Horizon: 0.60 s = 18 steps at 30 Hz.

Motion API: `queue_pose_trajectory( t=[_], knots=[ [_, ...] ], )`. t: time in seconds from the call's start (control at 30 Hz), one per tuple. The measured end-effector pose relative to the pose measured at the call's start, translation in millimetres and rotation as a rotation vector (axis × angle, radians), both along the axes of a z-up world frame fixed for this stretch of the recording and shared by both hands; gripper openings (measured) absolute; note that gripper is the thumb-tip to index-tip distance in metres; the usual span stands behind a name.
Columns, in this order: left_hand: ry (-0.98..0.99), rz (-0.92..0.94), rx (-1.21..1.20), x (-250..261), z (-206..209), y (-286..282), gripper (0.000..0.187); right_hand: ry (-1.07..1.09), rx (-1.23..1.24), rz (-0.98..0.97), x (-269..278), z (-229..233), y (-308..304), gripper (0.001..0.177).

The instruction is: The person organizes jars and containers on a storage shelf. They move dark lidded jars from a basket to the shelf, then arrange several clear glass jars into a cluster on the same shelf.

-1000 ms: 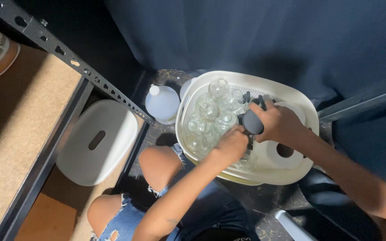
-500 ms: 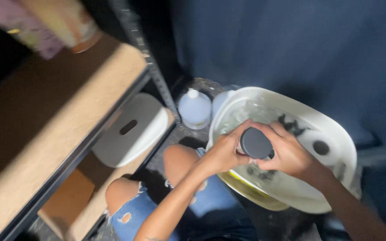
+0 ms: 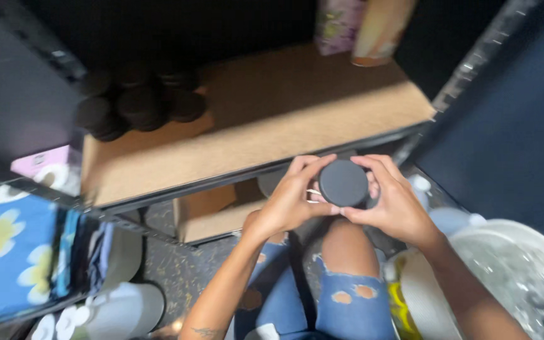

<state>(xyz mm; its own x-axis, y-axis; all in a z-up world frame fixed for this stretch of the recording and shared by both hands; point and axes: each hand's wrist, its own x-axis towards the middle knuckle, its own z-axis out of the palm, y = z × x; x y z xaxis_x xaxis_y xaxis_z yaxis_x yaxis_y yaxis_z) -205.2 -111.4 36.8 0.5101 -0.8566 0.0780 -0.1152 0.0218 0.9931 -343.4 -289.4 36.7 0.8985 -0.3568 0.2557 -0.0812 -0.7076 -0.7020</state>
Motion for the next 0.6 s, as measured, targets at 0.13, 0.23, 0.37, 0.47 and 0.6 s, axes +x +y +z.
queue_pose_trajectory(
  t=[0.13, 0.23, 0.37, 0.47, 0.6],
  knots=[
    [-0.014, 0.193, -0.018, 49.2, -0.2, 51.2, 0.094, -0.076, 0.006, 0.165, 89.1, -5.6, 31.7, 0.095],
    [-0.004, 0.352, -0.146, 85.5, -9.1, 78.6, 0.099, -0.165, 0.203, 0.287, 156.4, -21.3, 54.7, 0.095],
    [0.084, 0.613, -0.326, 135.6, -30.0, 94.8, 0.089, -0.275, 0.402, 0.38, 241.5, -39.9, 79.8, 0.096],
    [0.058, 0.75, -0.389, 172.1, -46.0, 95.0, 0.082, -0.248, 0.461, 0.377, 283.0, -30.9, 101.5, 0.095],
    [0.033, 1.017, -0.269, 211.1, -62.6, 91.5, 0.072, -0.174, 0.341, 0.227, 325.9, -32.3, 113.6, 0.093]
  ],
)
